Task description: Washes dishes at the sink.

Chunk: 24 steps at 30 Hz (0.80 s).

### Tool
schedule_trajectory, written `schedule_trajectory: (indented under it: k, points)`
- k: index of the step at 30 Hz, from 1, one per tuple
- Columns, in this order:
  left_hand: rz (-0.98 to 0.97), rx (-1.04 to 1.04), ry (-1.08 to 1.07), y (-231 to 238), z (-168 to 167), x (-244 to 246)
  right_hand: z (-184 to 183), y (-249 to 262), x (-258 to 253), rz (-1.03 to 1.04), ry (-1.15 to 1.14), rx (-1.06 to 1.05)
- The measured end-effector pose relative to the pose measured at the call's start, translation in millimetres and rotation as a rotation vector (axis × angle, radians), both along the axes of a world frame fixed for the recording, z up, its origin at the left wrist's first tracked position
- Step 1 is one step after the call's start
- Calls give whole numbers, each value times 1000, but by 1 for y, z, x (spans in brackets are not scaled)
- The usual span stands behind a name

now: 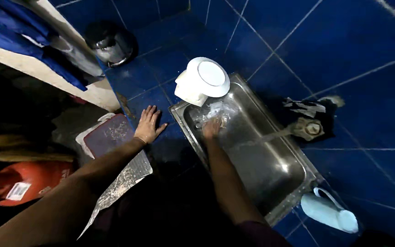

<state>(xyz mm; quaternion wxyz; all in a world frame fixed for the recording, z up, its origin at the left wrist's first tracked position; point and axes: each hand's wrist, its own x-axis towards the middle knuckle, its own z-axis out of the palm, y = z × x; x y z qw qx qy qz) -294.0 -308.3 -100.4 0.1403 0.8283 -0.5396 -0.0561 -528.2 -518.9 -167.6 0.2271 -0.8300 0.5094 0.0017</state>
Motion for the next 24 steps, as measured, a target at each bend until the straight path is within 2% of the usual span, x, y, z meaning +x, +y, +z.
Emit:
schedule_trajectory:
  k: [3, 5, 7, 11, 14, 18, 20, 22, 23, 24]
  points:
    - [-1, -9, 7, 1, 1, -1, -31, -2, -24, 29, -123, -243]
    - [-4, -24, -4, 1, 1, 0, -31, -2, -49, 36, -120, -357]
    - [-8, -25, -8, 2, 2, -1, -9, -6, -56, 87, -2, -286]
    - [2, 8, 15, 1, 5, -1, 19, -24, -32, 107, 250, 49]
    - [33, 40, 8, 2, 5, 2, 28, -25, -14, 74, 301, 127]
    - [45, 115, 96, 1, 8, 4, 36, -42, -17, 164, 315, 172]
    - [29, 96, 134, -3, 8, 6, 35, -29, -20, 114, 215, 92]
    - [15, 37, 127, -3, 4, 5, 33, -4, -30, 111, -83, -33]
    - [13, 12, 109, -1, 3, 4, 51, 13, -30, 134, -238, -67]
    - [16, -9, 86, 3, 3, 4, 102, 38, -21, 146, -246, -9]
